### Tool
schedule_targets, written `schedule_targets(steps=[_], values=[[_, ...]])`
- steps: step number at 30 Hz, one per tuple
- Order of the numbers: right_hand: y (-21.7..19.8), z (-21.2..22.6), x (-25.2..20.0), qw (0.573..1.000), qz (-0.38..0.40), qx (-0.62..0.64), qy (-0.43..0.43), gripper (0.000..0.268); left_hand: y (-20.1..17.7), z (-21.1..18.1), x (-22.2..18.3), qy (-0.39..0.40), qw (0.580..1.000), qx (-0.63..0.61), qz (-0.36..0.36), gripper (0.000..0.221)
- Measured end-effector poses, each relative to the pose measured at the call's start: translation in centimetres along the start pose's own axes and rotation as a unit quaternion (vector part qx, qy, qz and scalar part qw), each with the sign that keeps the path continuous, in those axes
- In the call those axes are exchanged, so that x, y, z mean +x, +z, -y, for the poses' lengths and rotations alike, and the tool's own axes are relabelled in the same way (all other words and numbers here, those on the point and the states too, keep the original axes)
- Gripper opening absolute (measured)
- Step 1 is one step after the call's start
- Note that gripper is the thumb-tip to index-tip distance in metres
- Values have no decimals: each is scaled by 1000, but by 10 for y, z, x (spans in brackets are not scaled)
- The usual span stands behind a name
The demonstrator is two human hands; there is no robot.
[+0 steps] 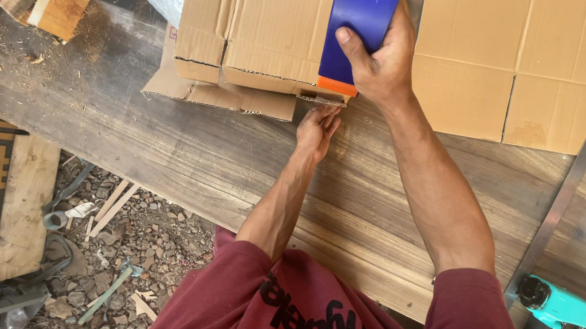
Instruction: The person cuts sections of cardboard using a utility knife, folds them to create a custom-fit box around a bubble-wrapped item, and secures the package with blue packing tape using a tape dispenser.
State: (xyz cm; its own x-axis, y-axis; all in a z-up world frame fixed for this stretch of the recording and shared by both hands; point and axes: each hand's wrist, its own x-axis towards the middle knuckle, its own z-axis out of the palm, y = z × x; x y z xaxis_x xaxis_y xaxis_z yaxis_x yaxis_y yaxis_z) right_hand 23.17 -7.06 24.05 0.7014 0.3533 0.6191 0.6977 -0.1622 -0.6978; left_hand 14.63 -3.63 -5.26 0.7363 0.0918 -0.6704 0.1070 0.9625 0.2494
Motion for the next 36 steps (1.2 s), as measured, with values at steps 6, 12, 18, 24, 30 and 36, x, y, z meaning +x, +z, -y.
schedule_targets(steps=[6, 12, 18, 24, 30, 36], values=[[0, 5, -8, 1000, 18, -24, 7, 47, 25, -13, -13, -5, 994, 102, -37, 13], [5, 0, -19, 996, 72, -44, 5, 59, 57, -32, -38, -40, 980, 179, -79, 20], [2, 3, -16, 994, 88, -59, 10, 59, 69, -40, -43, -48, 958, 258, -112, 24], [-2, 1, -12, 994, 86, -70, 11, 58, 74, -45, -38, -58, 922, 347, -159, 16], [-1, -1, -9, 995, 74, -70, 5, 57, 74, -40, -19, -73, 966, 190, -162, 20], [-4, -6, -5, 997, 68, -33, 32, 50, 78, -37, -26, -34, 975, 186, -117, 36]])
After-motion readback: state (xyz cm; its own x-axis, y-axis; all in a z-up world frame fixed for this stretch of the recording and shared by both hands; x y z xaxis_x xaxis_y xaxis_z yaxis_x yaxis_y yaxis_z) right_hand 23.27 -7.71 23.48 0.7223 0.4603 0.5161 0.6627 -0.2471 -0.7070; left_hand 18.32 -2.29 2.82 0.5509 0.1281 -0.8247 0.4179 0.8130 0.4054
